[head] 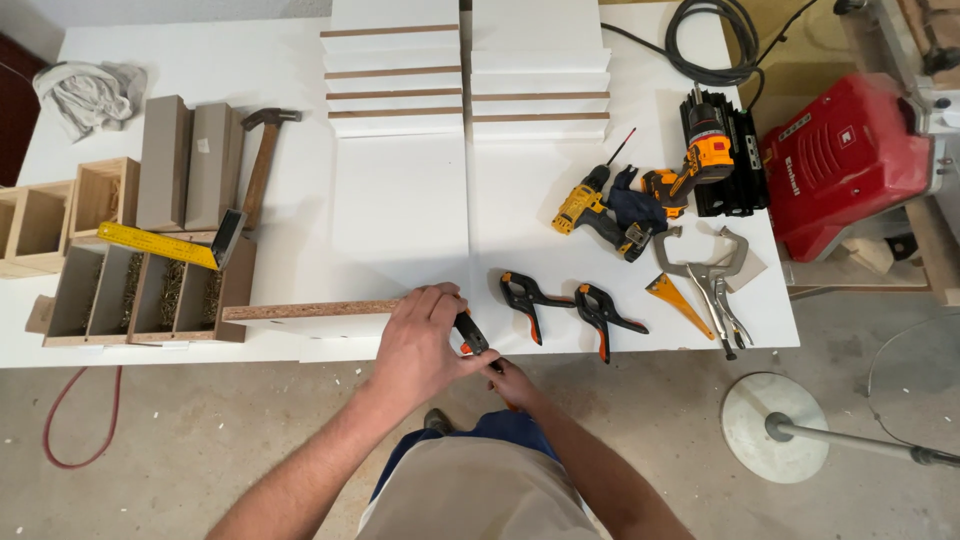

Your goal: Assembling white wooden panels using bar clamps and a drill on a workbench

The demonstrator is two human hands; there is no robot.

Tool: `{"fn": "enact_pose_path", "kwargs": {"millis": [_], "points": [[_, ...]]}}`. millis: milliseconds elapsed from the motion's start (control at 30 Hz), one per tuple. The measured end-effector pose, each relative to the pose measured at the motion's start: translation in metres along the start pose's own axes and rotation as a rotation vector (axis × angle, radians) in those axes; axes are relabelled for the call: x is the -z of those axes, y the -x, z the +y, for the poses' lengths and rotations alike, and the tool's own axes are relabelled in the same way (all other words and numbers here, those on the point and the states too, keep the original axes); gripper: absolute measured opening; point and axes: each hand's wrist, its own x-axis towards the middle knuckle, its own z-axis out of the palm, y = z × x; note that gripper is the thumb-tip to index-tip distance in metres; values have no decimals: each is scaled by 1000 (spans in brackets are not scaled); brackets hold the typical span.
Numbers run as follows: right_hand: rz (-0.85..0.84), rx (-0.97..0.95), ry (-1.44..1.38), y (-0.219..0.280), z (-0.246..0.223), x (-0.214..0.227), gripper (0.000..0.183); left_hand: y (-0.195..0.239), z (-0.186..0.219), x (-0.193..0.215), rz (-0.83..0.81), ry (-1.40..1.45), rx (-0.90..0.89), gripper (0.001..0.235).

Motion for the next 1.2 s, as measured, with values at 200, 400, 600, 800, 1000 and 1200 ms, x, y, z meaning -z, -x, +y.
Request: {"fn": "enact_pose_path", "kwargs": {"millis": [200,400,600,800,1000,1200], "points": [[15,46,298,38,-56,-8,75,0,0,1,-5,6,-7,62],[215,-64,840,3,-1,-14,68,-1,-2,-1,34,21,-35,62],[235,13,1004,-16,24,-15,68,-1,1,4,15,20,-27,63],[241,-86,976,-17,28,-14,71,-1,1,8,-25,41,-31,61],[216,214,1347,-12,36,-14,61,2,-2,2,12,11,-29,63],[509,654,1450,-44,91,-10,34,2,-1,5,24,20,-30,63]]}}
